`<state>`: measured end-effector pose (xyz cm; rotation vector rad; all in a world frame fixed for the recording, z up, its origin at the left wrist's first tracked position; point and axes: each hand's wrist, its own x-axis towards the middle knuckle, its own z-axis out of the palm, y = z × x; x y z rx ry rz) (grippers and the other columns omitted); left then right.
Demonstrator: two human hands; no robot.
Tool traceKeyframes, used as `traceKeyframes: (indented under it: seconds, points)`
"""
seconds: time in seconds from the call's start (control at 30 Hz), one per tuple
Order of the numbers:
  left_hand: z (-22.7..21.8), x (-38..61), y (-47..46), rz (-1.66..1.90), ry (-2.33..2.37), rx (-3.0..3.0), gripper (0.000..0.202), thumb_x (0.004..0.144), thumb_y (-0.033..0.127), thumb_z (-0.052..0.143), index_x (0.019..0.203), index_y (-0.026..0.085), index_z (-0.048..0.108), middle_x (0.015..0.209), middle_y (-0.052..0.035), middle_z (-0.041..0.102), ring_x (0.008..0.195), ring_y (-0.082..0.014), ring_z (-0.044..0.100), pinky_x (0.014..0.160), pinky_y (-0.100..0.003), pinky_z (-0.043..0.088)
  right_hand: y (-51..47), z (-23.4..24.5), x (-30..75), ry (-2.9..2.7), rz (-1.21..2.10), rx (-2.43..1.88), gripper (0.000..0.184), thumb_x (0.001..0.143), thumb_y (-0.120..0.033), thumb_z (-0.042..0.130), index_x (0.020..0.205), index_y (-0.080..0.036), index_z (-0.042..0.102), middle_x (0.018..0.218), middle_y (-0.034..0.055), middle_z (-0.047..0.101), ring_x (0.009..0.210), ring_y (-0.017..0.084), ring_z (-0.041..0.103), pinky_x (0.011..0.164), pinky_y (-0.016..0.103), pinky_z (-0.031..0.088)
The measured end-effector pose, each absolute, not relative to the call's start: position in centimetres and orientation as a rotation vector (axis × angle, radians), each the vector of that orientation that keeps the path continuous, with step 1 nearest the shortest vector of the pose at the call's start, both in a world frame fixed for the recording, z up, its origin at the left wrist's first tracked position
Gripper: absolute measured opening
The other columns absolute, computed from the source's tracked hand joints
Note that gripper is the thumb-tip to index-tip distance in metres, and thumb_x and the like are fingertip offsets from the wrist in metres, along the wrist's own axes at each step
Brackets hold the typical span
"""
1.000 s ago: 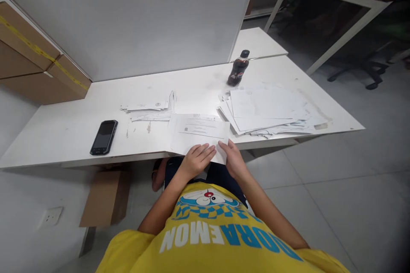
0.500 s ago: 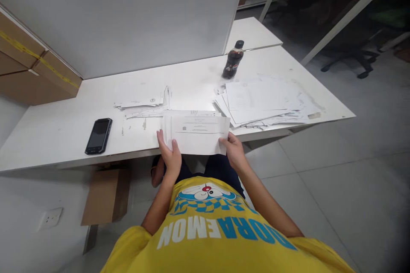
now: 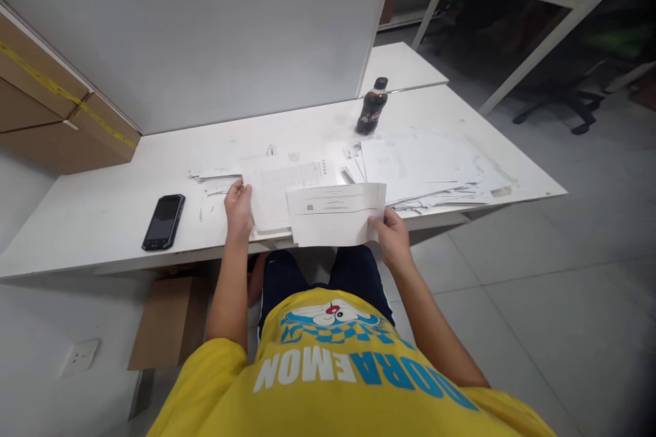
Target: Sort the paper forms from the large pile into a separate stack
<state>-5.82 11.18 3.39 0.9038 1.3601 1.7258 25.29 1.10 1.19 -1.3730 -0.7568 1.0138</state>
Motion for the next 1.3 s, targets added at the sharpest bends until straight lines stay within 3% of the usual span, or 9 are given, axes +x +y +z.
traceKeyframes:
  seconds: [0.3,0.5,0.7,0.9,1.0,1.17,1.3]
  points:
    - [2.6,-6.7,14.5,1.734,1.380,0.944,0.033,0.069,0.029,0.075,0.096,0.018,0.060,0.098,-0.0071,0.068,0.091,-0.0197,0.067,0.086,-0.033,0.054,3.0,1.1,23.4,-0.790,1.093,-1.294,0.041,0.062,-0.032,0.062,0.102,-0.022,0.062,0.103,0.0066,0.071,0.095,0.027,0.063,0.084,0.042,0.050]
    - [1.8,-2.9,11.9,1.560,1.382,1.185,0.030,0.077,0.032,0.069,0.103,0.019,0.063,0.108,-0.0089,0.068,0.103,-0.0238,0.065,0.091,-0.036,0.052,5.4,0.7,20.8,-0.947,1.197,-1.390,0.059,0.060,-0.032,0.063,0.118,-0.021,0.054,0.123,0.0131,0.064,0.104,0.031,0.063,0.088,0.047,0.052]
    - [1.4,-2.9,11.9,1.518,1.406,1.325,0.030,0.081,0.024,0.065,0.110,0.021,0.062,0.116,-0.0083,0.066,0.112,-0.0234,0.061,0.101,-0.039,0.047,5.9,0.7,19.9,-0.975,1.297,-1.297,0.048,0.064,-0.035,0.065,0.109,-0.022,0.058,0.111,0.0094,0.070,0.103,0.029,0.064,0.090,0.045,0.051]
    - [1.1,-3.4,11.6,1.594,1.172,1.180,0.036,0.079,0.028,0.070,0.112,0.020,0.059,0.120,-0.0090,0.065,0.113,-0.0225,0.061,0.097,-0.034,0.048,6.1,1.5,19.9,-0.827,1.372,-1.205,0.045,0.061,-0.033,0.072,0.103,-0.022,0.062,0.100,0.0061,0.073,0.097,0.027,0.067,0.087,0.042,0.052]
    - [1.0,-3.4,11.3,1.620,1.112,1.056,0.037,0.077,0.032,0.073,0.110,0.020,0.059,0.113,-0.0079,0.067,0.105,-0.0219,0.064,0.092,-0.034,0.051,6.0,1.5,20.2,-0.770,1.359,-1.190,0.040,0.061,-0.033,0.073,0.097,-0.022,0.062,0.091,0.0042,0.075,0.089,0.027,0.069,0.083,0.041,0.054]
    - [1.7,-4.2,14.1,1.878,1.176,0.923,0.036,0.074,0.041,0.075,0.095,0.017,0.058,0.095,-0.0055,0.068,0.088,-0.0183,0.066,0.082,-0.030,0.053,4.8,0.6,21.5,-0.771,1.268,-1.186,0.040,0.063,-0.035,0.075,0.099,-0.023,0.064,0.104,0.0062,0.074,0.098,0.028,0.067,0.084,0.040,0.054]
    - [2.9,-7.3,18.2,2.015,1.462,0.930,0.029,0.081,0.039,0.065,0.092,0.016,0.053,0.089,-0.0036,0.064,0.084,-0.0153,0.064,0.082,-0.030,0.052,2.8,-0.2,22.5,-0.804,1.288,-1.233,0.042,0.067,-0.043,0.075,0.102,-0.022,0.066,0.101,0.0071,0.074,0.093,0.028,0.067,0.080,0.041,0.053]
